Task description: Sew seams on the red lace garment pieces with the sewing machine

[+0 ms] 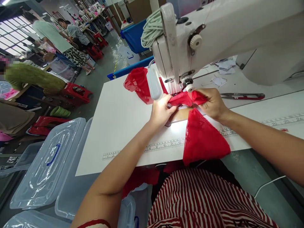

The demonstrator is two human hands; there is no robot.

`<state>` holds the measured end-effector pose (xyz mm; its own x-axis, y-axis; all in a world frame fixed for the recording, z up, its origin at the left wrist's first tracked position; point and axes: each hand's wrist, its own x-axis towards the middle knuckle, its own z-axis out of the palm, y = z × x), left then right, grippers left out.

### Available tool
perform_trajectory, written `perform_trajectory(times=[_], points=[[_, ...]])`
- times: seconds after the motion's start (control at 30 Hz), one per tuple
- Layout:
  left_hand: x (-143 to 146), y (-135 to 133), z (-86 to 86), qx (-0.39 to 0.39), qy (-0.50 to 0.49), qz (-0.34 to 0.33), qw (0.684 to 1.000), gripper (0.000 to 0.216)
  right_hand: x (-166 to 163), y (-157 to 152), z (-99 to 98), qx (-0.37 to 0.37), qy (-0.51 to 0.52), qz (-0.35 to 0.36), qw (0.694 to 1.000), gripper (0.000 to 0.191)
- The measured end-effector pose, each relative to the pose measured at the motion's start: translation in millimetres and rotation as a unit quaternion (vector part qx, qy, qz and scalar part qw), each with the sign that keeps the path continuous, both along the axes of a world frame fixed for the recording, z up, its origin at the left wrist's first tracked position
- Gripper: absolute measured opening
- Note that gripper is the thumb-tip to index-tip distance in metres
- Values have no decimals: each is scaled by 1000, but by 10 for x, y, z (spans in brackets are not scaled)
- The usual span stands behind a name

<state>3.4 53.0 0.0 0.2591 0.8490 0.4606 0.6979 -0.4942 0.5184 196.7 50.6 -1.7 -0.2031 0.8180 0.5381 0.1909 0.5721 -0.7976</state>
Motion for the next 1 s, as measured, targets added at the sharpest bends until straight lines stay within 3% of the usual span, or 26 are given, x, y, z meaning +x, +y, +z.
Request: perform_trajectory(times=[0.17,0.4,0.6,0.7,1.0], points=[[19,25,-67,-13,-11,6,1000,17,16,12,-15,56,-29,8,998,30],[-126,115,-38,-57,-27,-130,989,15,35,2,6,80,-50,-5,996,30],[-93,107,-21,-44,5,-110,993,11,21,21,-29,90,-45,1,995,30],[-80,118,-44,-17,-8,-102,995,17,17,19,-38,88,-44,10,995,28],[-149,203,26,-61,-3,-217,974,20,3,-7,-20,33,-59,-19,998,24]])
